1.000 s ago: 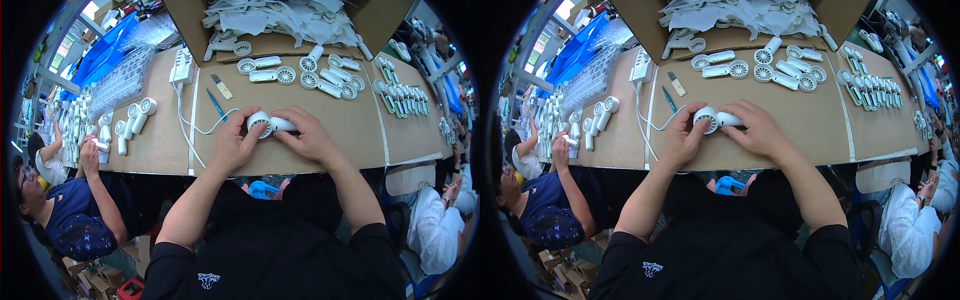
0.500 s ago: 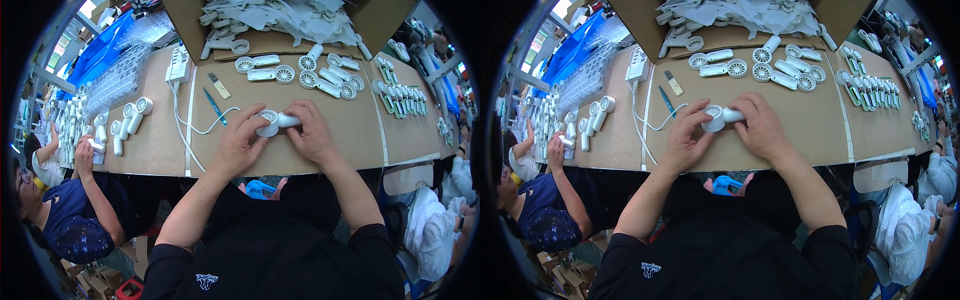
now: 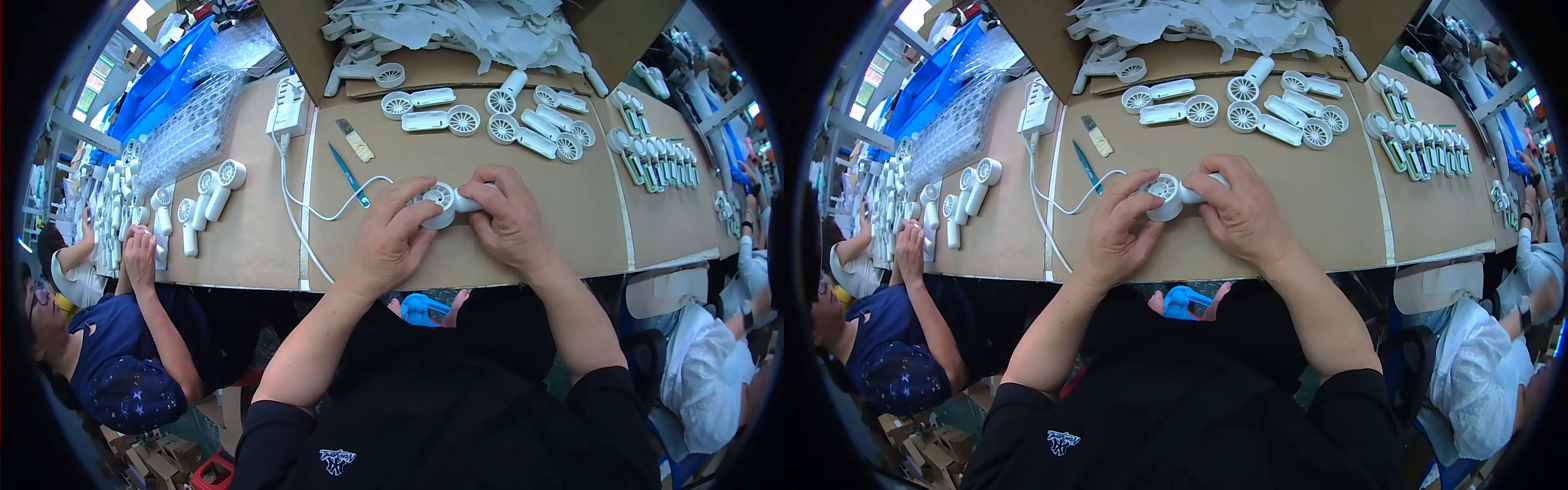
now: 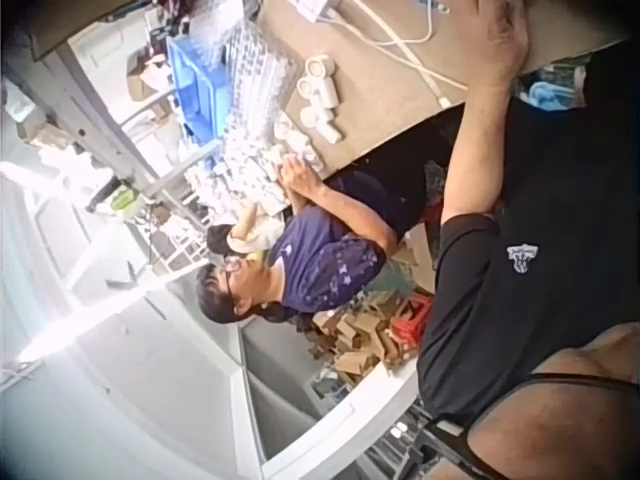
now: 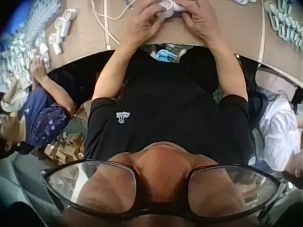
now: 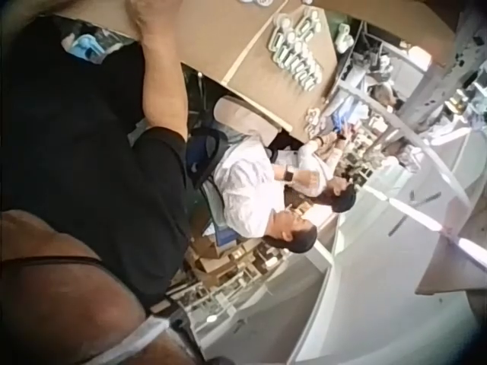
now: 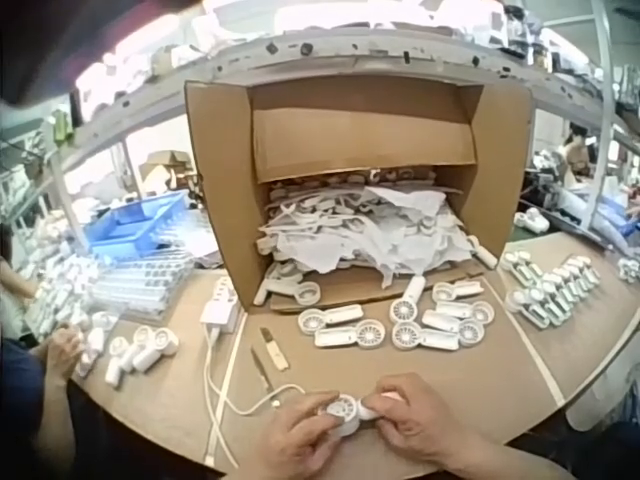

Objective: Assembling components of handheld portable fans at a factory workstation.

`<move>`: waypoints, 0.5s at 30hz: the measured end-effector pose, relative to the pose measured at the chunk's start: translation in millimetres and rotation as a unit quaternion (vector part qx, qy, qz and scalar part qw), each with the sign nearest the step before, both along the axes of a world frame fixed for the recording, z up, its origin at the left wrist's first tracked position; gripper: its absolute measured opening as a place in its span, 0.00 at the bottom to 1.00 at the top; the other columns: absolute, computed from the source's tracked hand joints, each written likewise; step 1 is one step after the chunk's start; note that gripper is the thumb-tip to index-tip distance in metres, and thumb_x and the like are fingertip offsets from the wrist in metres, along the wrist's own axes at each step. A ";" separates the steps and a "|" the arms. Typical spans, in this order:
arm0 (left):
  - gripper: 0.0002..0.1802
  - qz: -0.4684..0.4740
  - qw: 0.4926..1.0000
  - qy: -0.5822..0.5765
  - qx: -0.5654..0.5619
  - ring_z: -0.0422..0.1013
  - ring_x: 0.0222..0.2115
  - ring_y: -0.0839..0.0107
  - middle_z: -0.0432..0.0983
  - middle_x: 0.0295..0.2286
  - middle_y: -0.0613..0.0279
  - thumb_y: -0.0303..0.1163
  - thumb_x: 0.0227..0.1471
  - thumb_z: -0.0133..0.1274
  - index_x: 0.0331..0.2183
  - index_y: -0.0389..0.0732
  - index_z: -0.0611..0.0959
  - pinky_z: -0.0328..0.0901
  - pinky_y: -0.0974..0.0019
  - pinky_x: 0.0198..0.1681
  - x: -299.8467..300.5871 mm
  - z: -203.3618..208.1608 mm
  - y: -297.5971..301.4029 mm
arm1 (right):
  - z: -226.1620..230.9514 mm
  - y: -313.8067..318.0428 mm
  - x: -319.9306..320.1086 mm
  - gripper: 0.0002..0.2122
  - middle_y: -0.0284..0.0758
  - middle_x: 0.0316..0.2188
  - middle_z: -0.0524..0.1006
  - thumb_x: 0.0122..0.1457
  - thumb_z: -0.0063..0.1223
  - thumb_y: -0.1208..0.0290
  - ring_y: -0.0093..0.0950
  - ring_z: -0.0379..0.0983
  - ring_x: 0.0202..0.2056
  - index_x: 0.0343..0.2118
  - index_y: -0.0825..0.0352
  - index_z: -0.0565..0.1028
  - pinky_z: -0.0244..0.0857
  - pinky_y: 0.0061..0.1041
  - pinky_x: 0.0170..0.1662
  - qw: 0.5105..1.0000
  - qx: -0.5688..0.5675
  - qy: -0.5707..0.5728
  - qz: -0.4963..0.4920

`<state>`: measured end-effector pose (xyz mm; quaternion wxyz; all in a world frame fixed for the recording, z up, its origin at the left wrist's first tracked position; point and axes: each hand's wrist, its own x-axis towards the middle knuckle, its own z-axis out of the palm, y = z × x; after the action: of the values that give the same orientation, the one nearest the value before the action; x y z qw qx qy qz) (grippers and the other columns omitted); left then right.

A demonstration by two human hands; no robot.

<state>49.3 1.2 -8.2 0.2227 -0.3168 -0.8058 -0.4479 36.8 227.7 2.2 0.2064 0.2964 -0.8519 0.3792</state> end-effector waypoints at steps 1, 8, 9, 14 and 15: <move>0.25 0.003 1.000 -0.004 0.003 0.74 0.49 0.58 0.75 0.56 0.57 0.16 0.42 0.64 0.44 0.44 0.83 0.70 0.60 0.50 0.4 0.8 0.4 | 0.2 -0.6 0.5 0.21 0.31 0.44 0.73 0.48 0.62 0.84 0.32 0.72 0.44 0.46 0.57 0.78 0.69 0.30 0.46 1.000 -0.006 -0.007 -0.002; 0.25 0.010 1.000 -0.013 0.007 0.74 0.49 0.58 0.75 0.56 0.57 0.16 0.42 0.65 0.45 0.43 0.83 0.71 0.61 0.49 1.7 2.1 1.4 | 2.0 0.2 1.7 0.21 0.30 0.44 0.74 0.47 0.61 0.84 0.32 0.72 0.43 0.46 0.57 0.79 0.69 0.30 0.45 1.000 -0.014 -0.014 -0.004; 0.25 0.009 1.000 -0.011 0.005 0.74 0.49 0.58 0.75 0.56 0.57 0.17 0.42 0.65 0.45 0.43 0.83 0.71 0.61 0.48 1.8 2.0 1.5 | 2.4 0.4 1.7 0.21 0.30 0.43 0.74 0.48 0.61 0.84 0.32 0.72 0.43 0.46 0.57 0.79 0.69 0.30 0.45 1.000 -0.010 -0.009 -0.002; 0.27 0.018 0.998 -0.039 0.040 0.74 0.49 0.59 0.75 0.56 0.57 0.17 0.43 0.65 0.47 0.43 0.82 0.71 0.61 0.49 2.6 2.1 2.1 | 2.3 -4.0 3.1 0.21 0.30 0.43 0.74 0.48 0.61 0.84 0.31 0.73 0.40 0.46 0.56 0.79 0.69 0.28 0.42 1.000 -0.012 -0.002 -0.014; 0.27 0.019 0.998 -0.039 0.040 0.74 0.49 0.59 0.75 0.56 0.57 0.17 0.43 0.65 0.47 0.43 0.82 0.71 0.61 0.49 2.4 1.9 1.9 | 1.9 -3.6 2.9 0.21 0.30 0.43 0.74 0.48 0.61 0.84 0.31 0.73 0.40 0.46 0.56 0.79 0.69 0.28 0.42 1.000 -0.012 -0.003 -0.014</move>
<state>51.7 3.1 -6.3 0.2115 -0.2749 -0.8013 -0.4874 39.7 224.1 4.1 0.2130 0.2812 -0.8518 0.3873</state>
